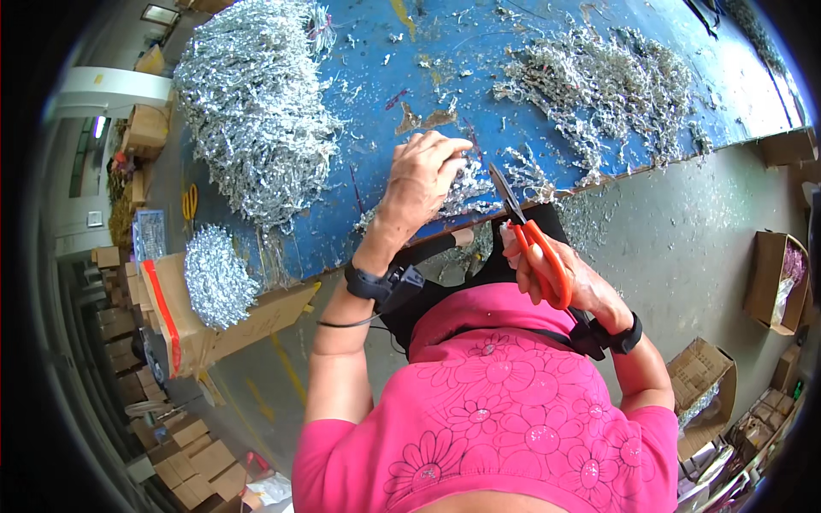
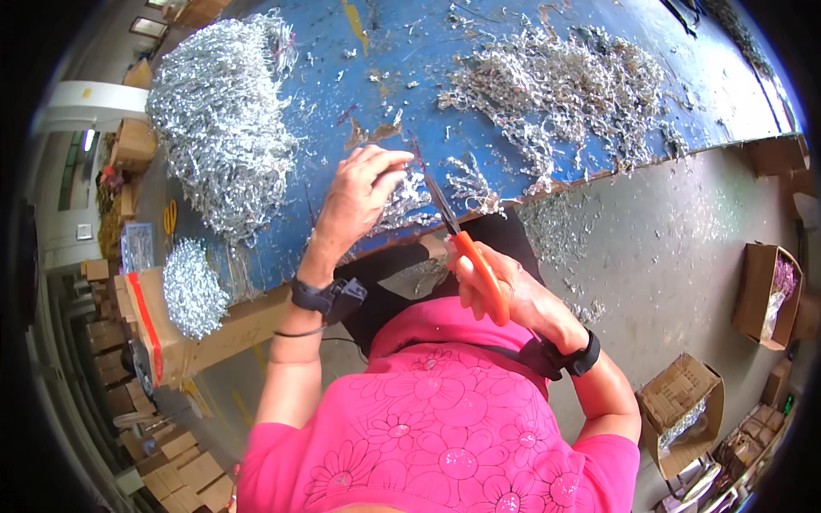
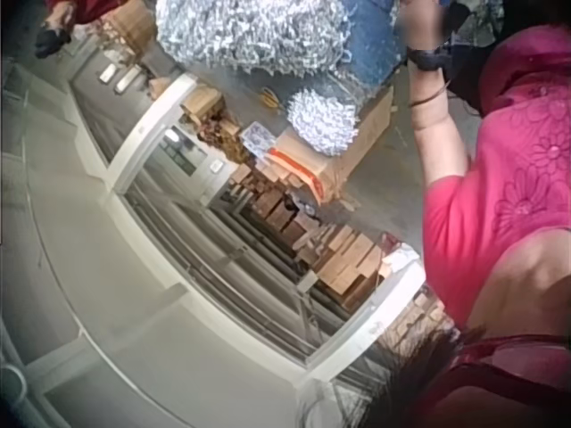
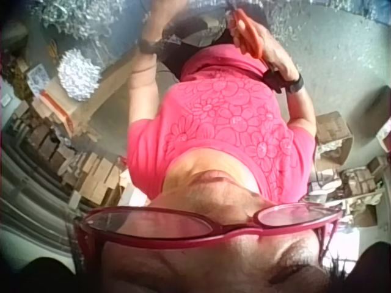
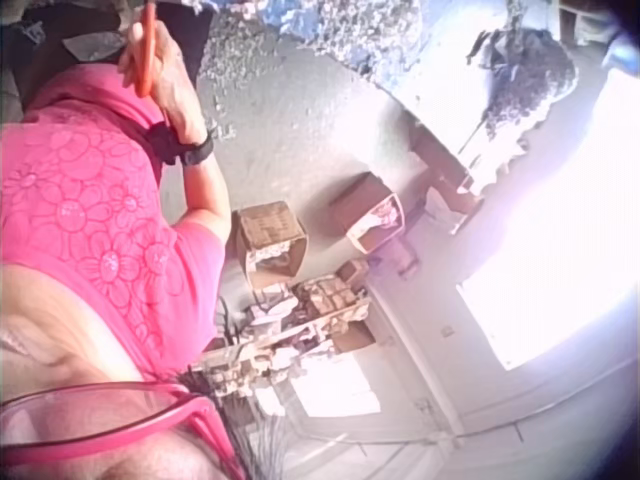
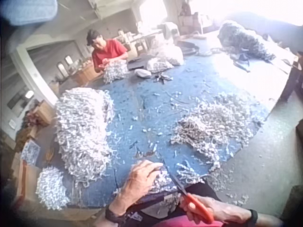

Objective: Trimming excess silver shiny material from a decorative strip using scissors.

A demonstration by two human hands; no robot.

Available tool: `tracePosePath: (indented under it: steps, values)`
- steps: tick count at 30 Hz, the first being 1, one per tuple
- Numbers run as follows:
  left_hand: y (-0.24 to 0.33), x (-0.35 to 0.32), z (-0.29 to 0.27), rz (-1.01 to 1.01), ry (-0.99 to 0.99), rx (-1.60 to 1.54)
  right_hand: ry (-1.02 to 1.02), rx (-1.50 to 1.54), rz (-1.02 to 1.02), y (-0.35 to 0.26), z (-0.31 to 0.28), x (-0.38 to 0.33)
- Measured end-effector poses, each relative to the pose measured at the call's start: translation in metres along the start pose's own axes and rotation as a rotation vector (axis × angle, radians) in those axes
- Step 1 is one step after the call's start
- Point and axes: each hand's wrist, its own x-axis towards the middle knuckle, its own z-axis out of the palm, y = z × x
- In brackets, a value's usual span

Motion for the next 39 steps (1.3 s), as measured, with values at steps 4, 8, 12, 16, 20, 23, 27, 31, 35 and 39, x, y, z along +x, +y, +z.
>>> tracePosePath:
  steps: [4,8,12,16,20,23,27,31,35,39]
  values:
    - [-0.015,0.007,0.005,0.033,-0.125,0.044,-0.019,0.009,0.015,0.002,0.0,0.003]
    - [-0.016,0.007,0.005,0.015,-0.099,0.021,-0.059,0.011,0.031,0.0,0.001,0.005]
    - [0.001,0.006,-0.003,-0.002,-0.061,-0.037,-0.193,0.146,-0.04,-0.003,0.003,0.01]
    - [0.01,0.002,-0.01,-0.03,-0.001,-0.125,-0.27,0.119,-0.05,-0.004,-0.001,0.019]
    - [0.011,-0.004,-0.012,-0.037,0.013,-0.142,-0.271,0.109,-0.011,-0.005,0.001,0.021]
    - [0.016,-0.007,-0.014,-0.015,0.013,-0.104,-0.254,0.105,-0.064,-0.006,0.004,0.022]
    - [0.017,-0.013,-0.014,-0.017,-0.008,-0.076,-0.269,0.293,-0.056,0.004,0.008,0.028]
    - [0.017,-0.02,-0.015,-0.158,0.079,-0.24,-0.138,0.116,-0.101,0.006,0.008,0.016]
    - [0.041,-0.04,-0.026,-0.314,0.113,-0.371,0.046,0.085,-0.191,0.004,-0.005,-0.004]
    - [0.057,-0.067,-0.023,-0.049,-0.163,-0.364,0.214,0.072,-0.251,0.009,-0.012,-0.017]
